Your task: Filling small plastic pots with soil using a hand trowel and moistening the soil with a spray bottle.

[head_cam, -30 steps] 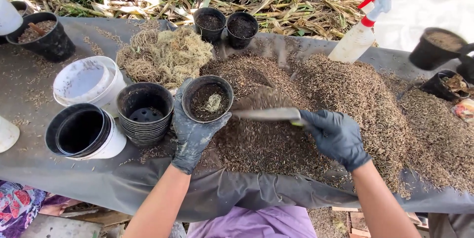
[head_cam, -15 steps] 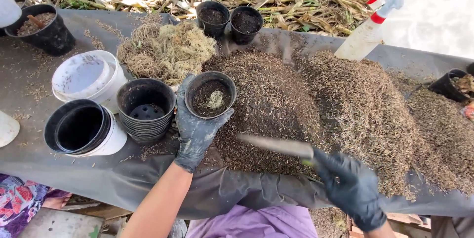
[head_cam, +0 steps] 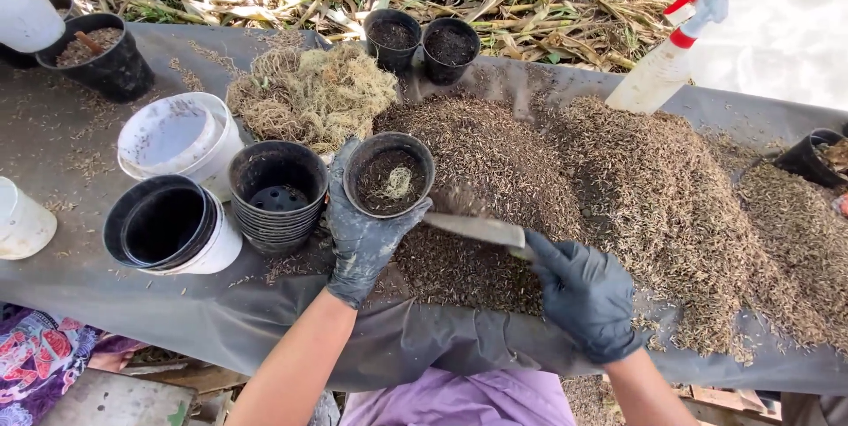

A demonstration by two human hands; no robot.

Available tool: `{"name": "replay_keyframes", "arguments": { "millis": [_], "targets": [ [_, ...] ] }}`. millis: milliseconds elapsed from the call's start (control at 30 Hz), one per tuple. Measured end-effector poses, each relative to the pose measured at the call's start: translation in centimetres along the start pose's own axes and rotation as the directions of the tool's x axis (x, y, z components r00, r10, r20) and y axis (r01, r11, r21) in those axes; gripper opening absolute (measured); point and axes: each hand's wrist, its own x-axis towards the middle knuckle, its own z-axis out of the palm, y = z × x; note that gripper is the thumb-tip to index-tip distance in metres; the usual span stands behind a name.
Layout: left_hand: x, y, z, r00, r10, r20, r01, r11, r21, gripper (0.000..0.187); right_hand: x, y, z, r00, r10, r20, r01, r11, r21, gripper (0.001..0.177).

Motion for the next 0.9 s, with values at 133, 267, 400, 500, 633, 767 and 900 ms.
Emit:
{"name": "replay_keyframes", "arguments": {
  "millis": [133, 267, 400, 500, 633, 767, 900],
  "targets": [
    [-0.2, -0.1, 0.1, 1.0, -0.026, -0.002, 0.026, 0.999, -0.024, 0.102, 3.8, 0.4, -2.7, 0.995, 0.031, 0.091, -0.043, 0.99, 0.131, 0.029],
    [-0.1, -0.2, 0.3, 0.999, -0.035, 0.004, 0.035, 0.999, -0.024, 0.102, 5.1, 2.4, -2.8, 0.727, 0.484, 0.487, -0.59, 0.803, 0.083, 0.032],
    [-0.1, -0.1, 0.8, 0.998, -0.063, 0.016, 0.064, 0.998, -0.015, 0.102, 6.4, 3.1, -2.0, 0.662, 0.494, 0.564, -0.527, 0.842, -0.118, 0.04],
    [-0.1, -0.1, 0.9, 0.996, -0.084, 0.026, 0.084, 0.996, -0.008, 0.102, 6.4, 3.4, -0.6, 0.732, 0.464, 0.499, -0.492, 0.867, -0.085, 0.041],
    [-0.2, -0.4, 0.9, 0.997, -0.074, 0.027, 0.074, 0.997, -0.005, 0.103, 8.0, 2.7, -4.9, 0.755, 0.472, 0.456, -0.478, 0.872, -0.111, 0.041],
    [-0.3, -0.5, 1.0, 0.995, -0.089, 0.041, 0.089, 0.996, -0.004, 0.103, 6.9, 3.3, -5.5, 0.925, 0.327, 0.195, -0.291, 0.938, -0.19, 0.043],
    [-0.3, -0.4, 1.0, 0.993, -0.102, 0.054, 0.102, 0.995, 0.003, 0.103, 7.0, 0.7, -3.4, 0.998, -0.052, 0.03, 0.059, 0.923, -0.38, 0.055]
  ]
}}
